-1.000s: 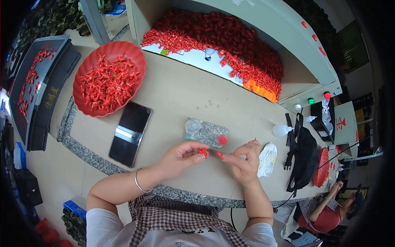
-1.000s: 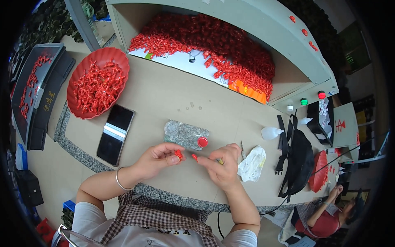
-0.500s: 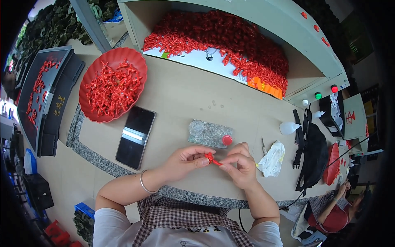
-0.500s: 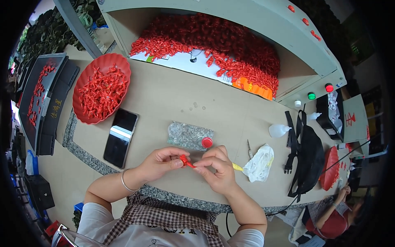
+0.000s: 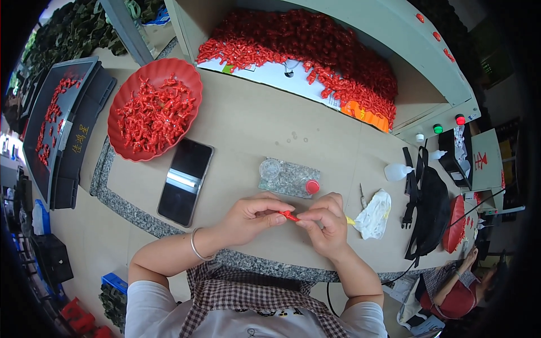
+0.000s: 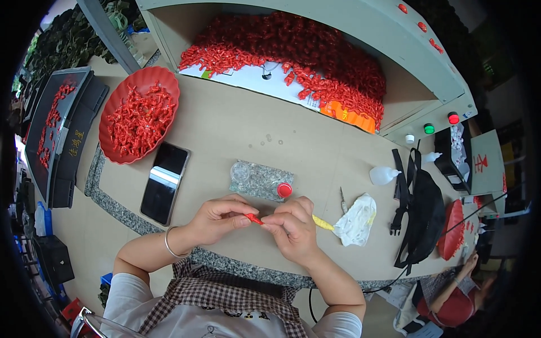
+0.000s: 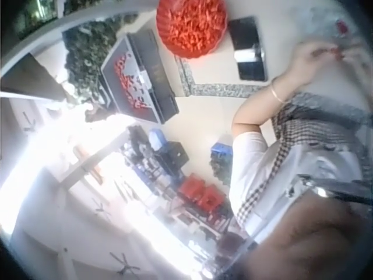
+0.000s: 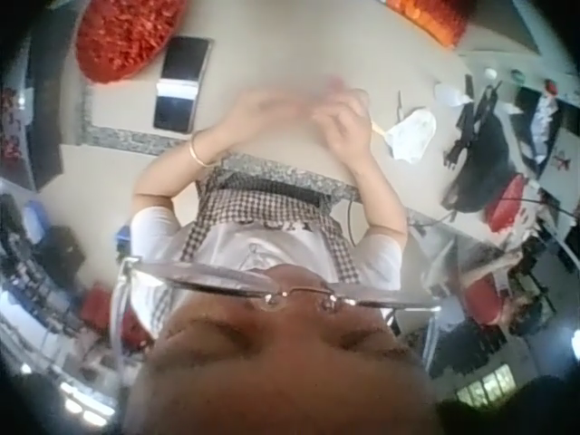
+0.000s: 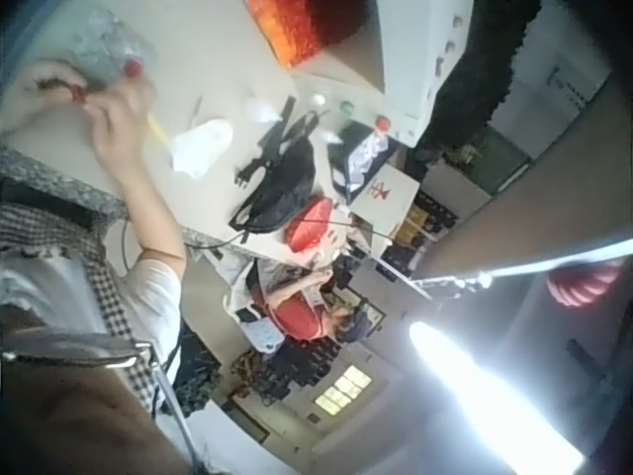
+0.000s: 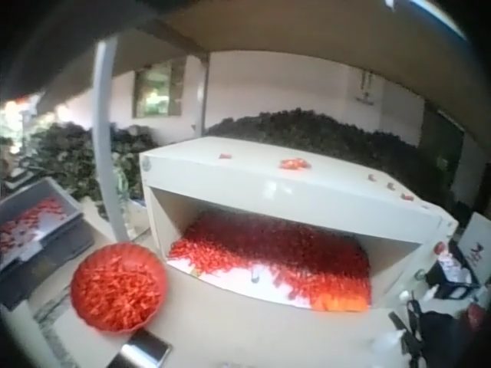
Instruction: The person assembles small red plastic components by applying glue from a bottle and joining the components by hand into a specific configuration.
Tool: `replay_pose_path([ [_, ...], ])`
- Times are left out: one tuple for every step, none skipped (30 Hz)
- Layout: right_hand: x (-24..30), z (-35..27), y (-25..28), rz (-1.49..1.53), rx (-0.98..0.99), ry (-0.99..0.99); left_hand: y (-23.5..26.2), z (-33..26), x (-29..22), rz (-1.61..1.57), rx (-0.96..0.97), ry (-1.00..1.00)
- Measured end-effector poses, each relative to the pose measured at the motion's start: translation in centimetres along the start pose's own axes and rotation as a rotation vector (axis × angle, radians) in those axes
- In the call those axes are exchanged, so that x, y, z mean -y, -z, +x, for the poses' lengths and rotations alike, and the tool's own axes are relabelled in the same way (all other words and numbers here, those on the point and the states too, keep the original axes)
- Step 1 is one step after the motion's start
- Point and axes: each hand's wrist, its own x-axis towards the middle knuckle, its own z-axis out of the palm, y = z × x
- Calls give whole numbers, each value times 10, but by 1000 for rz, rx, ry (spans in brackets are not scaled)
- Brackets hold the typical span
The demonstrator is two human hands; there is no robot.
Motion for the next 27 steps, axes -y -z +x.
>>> replay_pose_path([
  [-1,0,0,-63,-5,78,0,0,1,8,2,-13],
  [0,1,-1,-63,-4,80,0,0,1,8,0,-15],
  [0,0,-2,-97,-27,119,0,0,2,4,0,-17],
  [0,0,-3,-132,-51,158,0,0,3,0,1,-20],
  [1,0,-3,-131,-49,161,0,0,3,0,-2,-22],
  [1,0,-3,-132,-55,163,0,0,4,0,0,-45],
  [2,0,-3,-133,-61,165,0,0,4,0,2,-69],
  [1,0,-3,-133,-59,167,0,0,3,0,0,-70],
  [1,0,-4,-148,-66,181,0,1,3,-11,4,-54],
  [0,0,-4,-163,-74,195,1,1,2,-22,7,-37],
  [0,0,-3,-162,-72,196,0,1,2,-23,5,-38],
  [1,1,-3,-205,-76,229,0,2,2,-72,-1,3],
  [1,1,-3,-248,-79,261,0,3,1,-121,-7,44],
  [0,2,-4,-246,-78,263,0,3,3,-120,-9,43],
  [-1,2,-4,-196,-72,221,1,2,5,-112,-10,26],
  [-2,3,-4,-146,-66,179,1,2,6,-103,-12,8],
  [-1,2,-4,-145,-66,179,0,1,6,-103,-13,8],
  [0,2,-5,-97,-66,112,0,1,6,-81,-18,-19],
  [1,1,-5,-48,-66,45,0,1,6,-60,-23,-45],
  [1,0,-6,-50,-65,45,0,1,7,-61,-22,-46],
  [-1,-1,-7,-65,-77,64,0,1,7,-1,-30,-89],
  [-1,-1,-8,-81,-88,83,1,1,7,59,-39,-131],
  [-2,0,-8,-80,-86,85,1,1,7,60,-41,-133],
  [-1,0,-7,-141,-98,155,-1,1,6,27,-46,-115],
  [-1,1,-6,-201,-110,224,-2,1,5,-7,-51,-98],
  [0,1,-5,-202,-110,226,-3,1,5,-6,-51,-99],
  [0,1,-5,-234,-116,255,-2,2,6,-51,-44,-61],
])
